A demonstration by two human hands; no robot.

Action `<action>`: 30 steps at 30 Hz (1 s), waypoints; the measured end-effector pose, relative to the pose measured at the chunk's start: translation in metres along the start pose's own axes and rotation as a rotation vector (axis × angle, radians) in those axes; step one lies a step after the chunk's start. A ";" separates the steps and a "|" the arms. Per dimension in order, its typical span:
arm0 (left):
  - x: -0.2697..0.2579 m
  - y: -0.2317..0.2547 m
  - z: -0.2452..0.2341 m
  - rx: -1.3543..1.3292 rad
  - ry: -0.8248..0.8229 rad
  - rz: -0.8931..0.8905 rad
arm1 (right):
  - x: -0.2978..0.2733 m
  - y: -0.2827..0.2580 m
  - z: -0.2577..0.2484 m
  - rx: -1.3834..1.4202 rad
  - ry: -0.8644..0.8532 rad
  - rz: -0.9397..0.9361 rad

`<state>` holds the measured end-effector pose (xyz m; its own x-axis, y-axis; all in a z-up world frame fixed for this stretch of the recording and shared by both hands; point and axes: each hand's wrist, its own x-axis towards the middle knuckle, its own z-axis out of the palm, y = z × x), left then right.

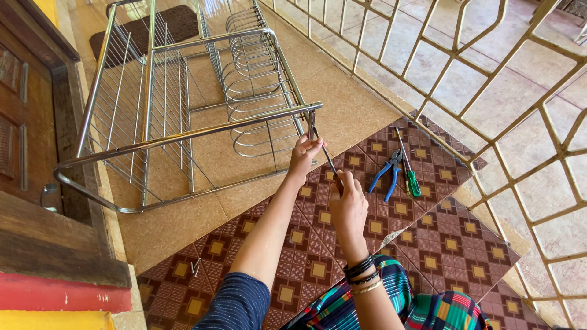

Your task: The person assembles a metal dish rack by inserting and tightening screws at multiple joints using a screwdriver. They hold the rack steady with one hand while turning the screwdriver with the other, then flip the rack to access additional joints.

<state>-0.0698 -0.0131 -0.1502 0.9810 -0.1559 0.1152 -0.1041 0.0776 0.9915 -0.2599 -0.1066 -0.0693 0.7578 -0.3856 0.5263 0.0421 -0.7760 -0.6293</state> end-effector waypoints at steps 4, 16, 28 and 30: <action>0.005 0.002 -0.001 0.012 0.019 -0.059 | 0.009 0.010 0.001 0.169 -0.303 0.343; -0.002 0.015 -0.001 0.046 -0.020 -0.082 | 0.010 0.019 0.007 0.238 -0.181 0.375; -0.001 0.020 0.000 0.005 0.036 -0.120 | 0.012 0.045 0.021 0.582 -0.479 0.635; -0.001 0.020 -0.001 -0.005 -0.009 -0.097 | 0.012 0.043 0.022 0.507 -0.414 0.580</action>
<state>-0.0733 -0.0107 -0.1302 0.9849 -0.1723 0.0187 -0.0074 0.0663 0.9978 -0.2346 -0.1341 -0.1025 0.9210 -0.3618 -0.1443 -0.2137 -0.1596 -0.9638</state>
